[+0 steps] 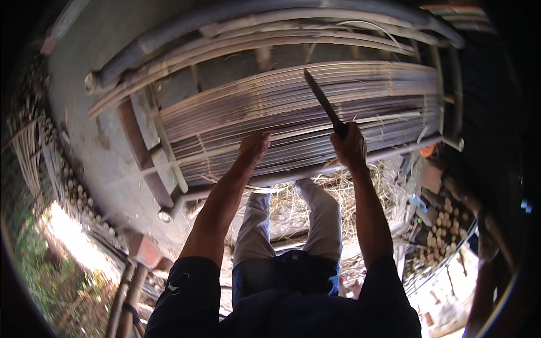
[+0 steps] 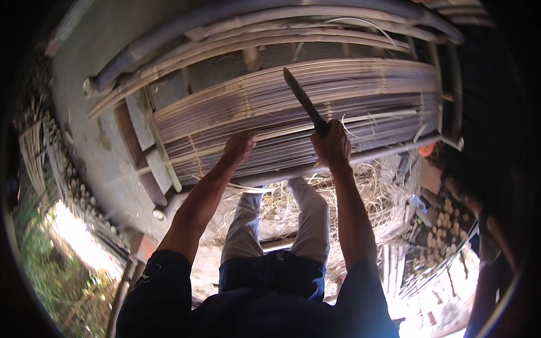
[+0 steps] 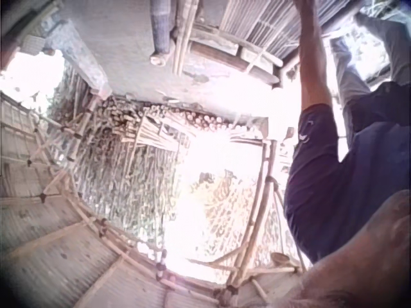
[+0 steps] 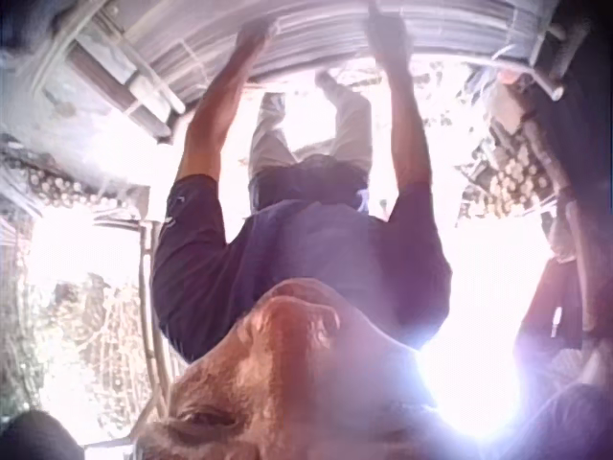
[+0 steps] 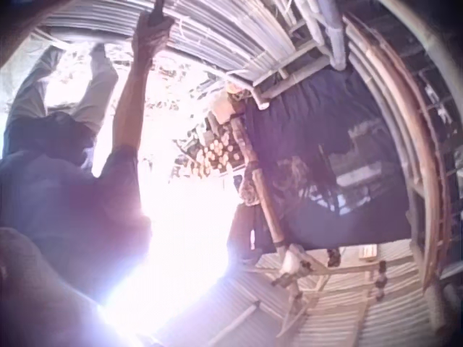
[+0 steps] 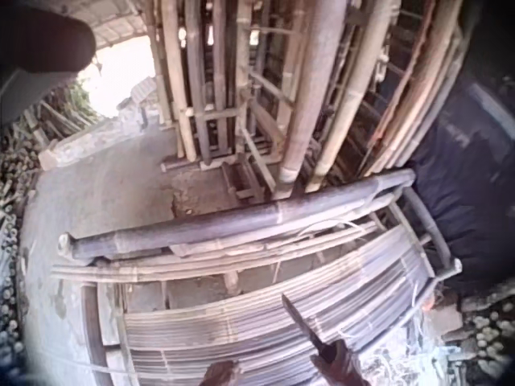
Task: The person uses a knife to split long bamboo poles into thin strips. They hold the pole against a wooden frame and repeatedly strike the knife with their hand to drive it through the bamboo. After splitting a pole, they place the resulting strips onto a rack above.
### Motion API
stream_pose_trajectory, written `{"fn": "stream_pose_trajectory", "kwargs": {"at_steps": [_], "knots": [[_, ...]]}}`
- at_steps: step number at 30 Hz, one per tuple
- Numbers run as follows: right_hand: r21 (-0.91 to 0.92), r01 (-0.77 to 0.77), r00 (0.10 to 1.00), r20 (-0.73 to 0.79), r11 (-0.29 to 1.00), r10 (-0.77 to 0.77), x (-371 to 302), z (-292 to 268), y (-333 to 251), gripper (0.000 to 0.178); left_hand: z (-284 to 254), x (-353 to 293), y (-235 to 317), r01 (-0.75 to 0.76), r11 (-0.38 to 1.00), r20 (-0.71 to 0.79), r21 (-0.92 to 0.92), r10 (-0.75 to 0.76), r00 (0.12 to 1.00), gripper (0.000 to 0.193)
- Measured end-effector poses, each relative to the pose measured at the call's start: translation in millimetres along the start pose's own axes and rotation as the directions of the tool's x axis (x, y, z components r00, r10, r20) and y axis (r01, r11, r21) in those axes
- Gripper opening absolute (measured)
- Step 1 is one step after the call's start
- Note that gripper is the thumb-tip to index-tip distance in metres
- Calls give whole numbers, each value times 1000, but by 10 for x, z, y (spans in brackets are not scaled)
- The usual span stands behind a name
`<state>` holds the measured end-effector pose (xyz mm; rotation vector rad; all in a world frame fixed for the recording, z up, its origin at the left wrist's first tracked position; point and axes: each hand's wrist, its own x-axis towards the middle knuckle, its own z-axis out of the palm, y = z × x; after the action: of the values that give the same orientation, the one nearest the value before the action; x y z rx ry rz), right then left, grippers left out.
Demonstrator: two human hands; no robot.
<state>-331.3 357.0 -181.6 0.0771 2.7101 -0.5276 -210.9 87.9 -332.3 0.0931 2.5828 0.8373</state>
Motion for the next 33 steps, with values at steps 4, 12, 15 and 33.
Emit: {"fn": "stream_pose_trajectory", "kwargs": {"at_steps": [4, 12, 15, 33], "knots": [[327, -170, 983, -2, 930, 181, -1282, -596, 167, 43, -460, -340, 466, -85, 991, 99, -104, 95, 990, 17], [642, -285, 930, 6, 712, 367, -3482, -520, 665, 38, -1148, -1705, 1316, 209, 799, 598, -564, 221, 771, 41], [643, -299, 930, 32, 705, 365, -4026, -632, 736, 59, -1231, -2278, 1917, 209, 764, 536, -611, 204, 819, 36], [387, 62, 868, -476, 920, 142, -6764, -645, 1155, 64, -109, -4419, 4462, -142, 789, 296, -597, 381, 876, 65]]}}
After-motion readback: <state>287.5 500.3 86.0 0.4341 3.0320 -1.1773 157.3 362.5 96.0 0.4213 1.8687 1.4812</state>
